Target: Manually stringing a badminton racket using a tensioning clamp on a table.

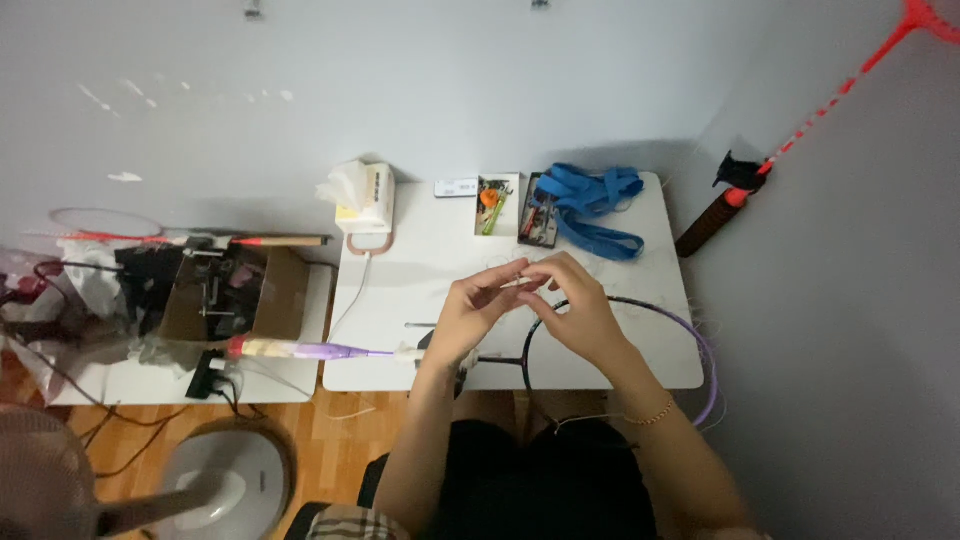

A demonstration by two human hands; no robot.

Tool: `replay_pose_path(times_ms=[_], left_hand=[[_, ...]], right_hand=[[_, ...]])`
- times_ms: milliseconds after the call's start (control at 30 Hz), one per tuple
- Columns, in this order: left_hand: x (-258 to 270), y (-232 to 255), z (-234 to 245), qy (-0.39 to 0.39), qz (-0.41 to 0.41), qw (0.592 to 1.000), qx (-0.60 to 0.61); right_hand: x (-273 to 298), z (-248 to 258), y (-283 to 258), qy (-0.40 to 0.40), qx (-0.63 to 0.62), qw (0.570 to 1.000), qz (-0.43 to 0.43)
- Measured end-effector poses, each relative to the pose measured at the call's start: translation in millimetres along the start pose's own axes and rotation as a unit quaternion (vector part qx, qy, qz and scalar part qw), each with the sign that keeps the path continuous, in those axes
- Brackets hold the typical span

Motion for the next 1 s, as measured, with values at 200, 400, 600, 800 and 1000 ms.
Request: replay_pose_path(times_ms=[200,400,600,800,1000], left_hand=[[16.1,16.3,-5.8,-0.022,0.038,0.998,-0.036],[21.5,34.1,-20.7,-0.058,0.014,0.995,-0.076],[23.0,51.1,-39.2,-0.085,0.021,0.98,-0.177],[30.3,48.1,-43.7,-0.084,0.024,0.988,-0.13],[36.1,52.5,-51.8,-0.103,0.014,0.984,-0.143]], right_hand=[[3.4,0.7,0.2,0.012,-0.027,0.999,0.02],[12.9,-0.1,-5.8,-0.001,-0.048,0.998,0.038],[22.2,-13.6,33.6,-0.059,-0.256,0.96,-0.091],[29.6,-9.1,40.8,-0.064,-0.3,0.942,-0.136],[37.7,-22.2,48.0,-0.089,-0.414,0.881,-0.21]])
Point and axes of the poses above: each hand's wrist, its own x-axis away from the middle knuckle, its own z-axis out of the back of the hand, y = z × x, the point moved 5 cm from there along -x, towards the middle knuckle, and after that the axes turned 13 degrees about -z, right-handed, at the moved point
